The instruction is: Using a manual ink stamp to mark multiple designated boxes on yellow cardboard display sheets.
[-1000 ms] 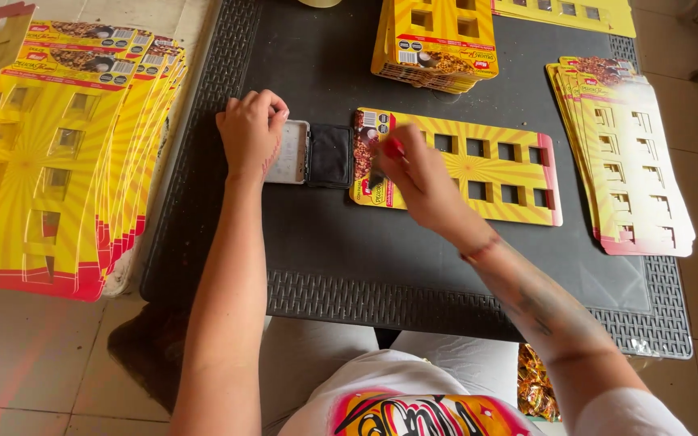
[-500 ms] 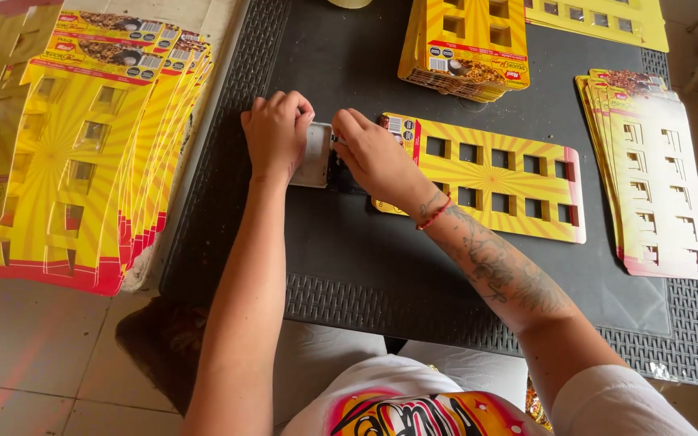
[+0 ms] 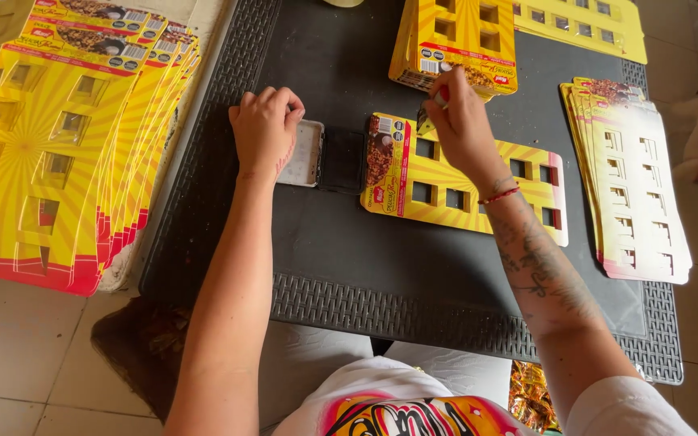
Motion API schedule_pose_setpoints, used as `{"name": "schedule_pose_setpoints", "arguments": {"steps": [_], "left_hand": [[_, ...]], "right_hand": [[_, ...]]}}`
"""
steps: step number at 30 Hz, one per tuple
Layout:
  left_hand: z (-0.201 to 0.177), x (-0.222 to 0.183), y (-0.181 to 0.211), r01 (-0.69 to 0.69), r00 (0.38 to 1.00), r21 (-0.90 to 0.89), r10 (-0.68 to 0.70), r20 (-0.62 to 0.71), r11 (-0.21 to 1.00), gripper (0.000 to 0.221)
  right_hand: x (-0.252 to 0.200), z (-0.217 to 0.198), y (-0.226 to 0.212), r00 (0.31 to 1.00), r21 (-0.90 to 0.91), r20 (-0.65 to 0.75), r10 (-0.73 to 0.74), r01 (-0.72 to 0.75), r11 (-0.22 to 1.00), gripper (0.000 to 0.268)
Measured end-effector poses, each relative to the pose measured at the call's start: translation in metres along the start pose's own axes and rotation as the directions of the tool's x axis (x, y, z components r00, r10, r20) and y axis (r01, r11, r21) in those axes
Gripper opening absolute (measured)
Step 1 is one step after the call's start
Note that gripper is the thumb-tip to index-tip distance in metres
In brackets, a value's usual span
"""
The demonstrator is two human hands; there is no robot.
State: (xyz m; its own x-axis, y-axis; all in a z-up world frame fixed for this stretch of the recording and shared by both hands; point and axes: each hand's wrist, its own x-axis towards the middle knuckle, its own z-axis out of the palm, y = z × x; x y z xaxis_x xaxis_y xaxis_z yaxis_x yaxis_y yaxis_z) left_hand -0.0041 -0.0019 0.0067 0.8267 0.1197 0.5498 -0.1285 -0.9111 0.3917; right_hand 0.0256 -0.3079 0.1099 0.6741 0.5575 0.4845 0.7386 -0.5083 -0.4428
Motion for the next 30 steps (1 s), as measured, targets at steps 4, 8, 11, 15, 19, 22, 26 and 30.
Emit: {"name": "schedule_pose_setpoints", "arguments": {"steps": [4,8,11,15,19,22,26,30], "left_hand": [[0.004,0.000,-0.003,0.000,1.000,0.018,0.000,-0.011,1.000,0.016],[0.005,0.000,-0.005,0.021,0.999,0.035,-0.021,0.024,0.999,0.012],[0.008,-0.001,-0.005,0.039,0.998,0.066,-0.042,0.047,0.997,0.009],[0.005,-0.002,-0.004,0.039,0.998,0.070,-0.042,0.044,0.997,0.010],[0.011,-0.003,-0.008,0.023,0.999,0.084,-0.026,0.040,0.996,0.010],[0.010,-0.002,-0.008,0.017,0.999,0.093,-0.020,0.027,0.996,0.010],[0.011,-0.003,-0.010,0.020,0.999,0.076,-0.022,0.025,0.997,0.011],[0.011,-0.003,-0.008,0.017,0.999,0.071,-0.019,0.027,0.997,0.010]], "right_hand": [[-0.004,0.007,0.002,0.999,0.032,0.022,0.027,-0.028,0.999,0.010],[-0.007,0.020,0.018,1.000,0.025,-0.012,-0.003,0.003,1.000,0.011],[-0.008,0.025,0.024,0.998,0.005,-0.043,-0.055,0.055,0.998,0.011],[-0.010,0.026,0.023,0.998,0.011,-0.047,-0.035,0.036,0.999,0.009],[-0.006,0.029,0.018,0.999,0.003,-0.039,-0.035,0.035,0.999,0.009],[-0.005,0.031,0.020,0.998,0.024,-0.052,-0.028,0.029,0.999,0.009],[-0.008,0.030,0.024,0.999,0.042,-0.051,-0.005,0.007,0.999,0.010],[-0.010,0.029,0.026,0.999,0.059,-0.050,0.015,-0.012,0.998,0.011]]}}
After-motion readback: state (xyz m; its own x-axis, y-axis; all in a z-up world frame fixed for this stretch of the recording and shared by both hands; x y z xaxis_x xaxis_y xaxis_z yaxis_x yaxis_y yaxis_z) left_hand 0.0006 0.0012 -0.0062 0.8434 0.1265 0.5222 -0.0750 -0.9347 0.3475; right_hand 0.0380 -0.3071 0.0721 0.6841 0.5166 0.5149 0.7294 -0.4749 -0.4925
